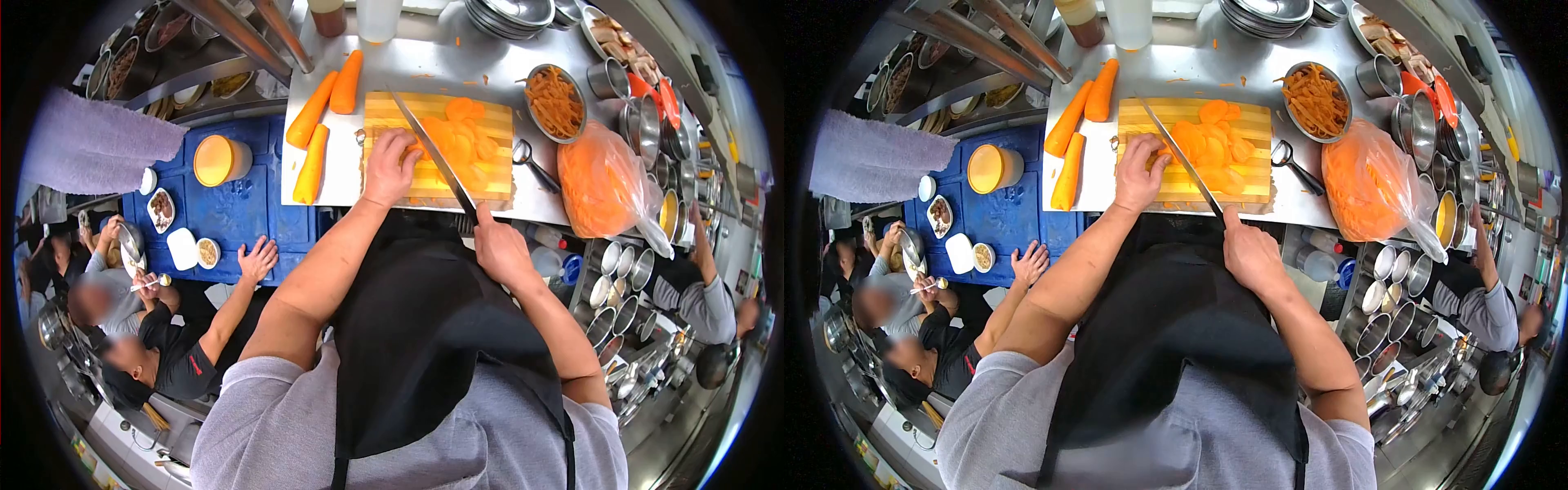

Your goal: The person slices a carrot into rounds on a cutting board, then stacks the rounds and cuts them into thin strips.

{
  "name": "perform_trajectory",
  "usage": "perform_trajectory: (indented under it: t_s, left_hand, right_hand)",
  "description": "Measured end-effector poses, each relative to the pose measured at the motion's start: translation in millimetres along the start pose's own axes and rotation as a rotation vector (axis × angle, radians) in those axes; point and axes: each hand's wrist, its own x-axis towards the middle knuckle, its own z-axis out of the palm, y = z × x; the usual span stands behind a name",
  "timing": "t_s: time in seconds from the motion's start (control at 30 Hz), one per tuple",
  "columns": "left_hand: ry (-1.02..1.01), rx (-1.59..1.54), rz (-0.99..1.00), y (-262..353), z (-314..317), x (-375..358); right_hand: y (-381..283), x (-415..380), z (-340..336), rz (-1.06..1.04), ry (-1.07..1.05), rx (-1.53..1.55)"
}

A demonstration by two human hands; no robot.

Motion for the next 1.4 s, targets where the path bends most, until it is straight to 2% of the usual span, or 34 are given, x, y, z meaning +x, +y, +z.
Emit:
perform_trajectory:
  t_s: [0.17, 0.63, 0.9, 1.1, 1.23, 1.4]
  left_hand:
    - [0.014, 0.053, 0.052, 0, 0, 0]
    - [0.002, 0.046, 0.035, -2, -1, 2]
    - [-0.004, 0.058, 0.050, -1, -2, 4]
    - [-0.015, -0.023, -0.035, -2, 0, 3]
    - [0.003, -0.038, -0.007, -2, 2, 2]
    - [-0.023, -0.034, 0.012, 0, 3, 4]
  right_hand:
    - [1, -1, 2, -0.001, -0.005, -0.004]
    - [-8, -3, -7, 0.026, -0.043, 0.012]
    - [-5, 8, 4, 0.046, -0.065, -0.005]
    - [0, 15, 16, 0.021, -0.049, 0.021]
    - [5, 42, 43, 0.041, -0.072, -0.058]
    - [14, 43, 36, -0.014, -0.029, 0.002]
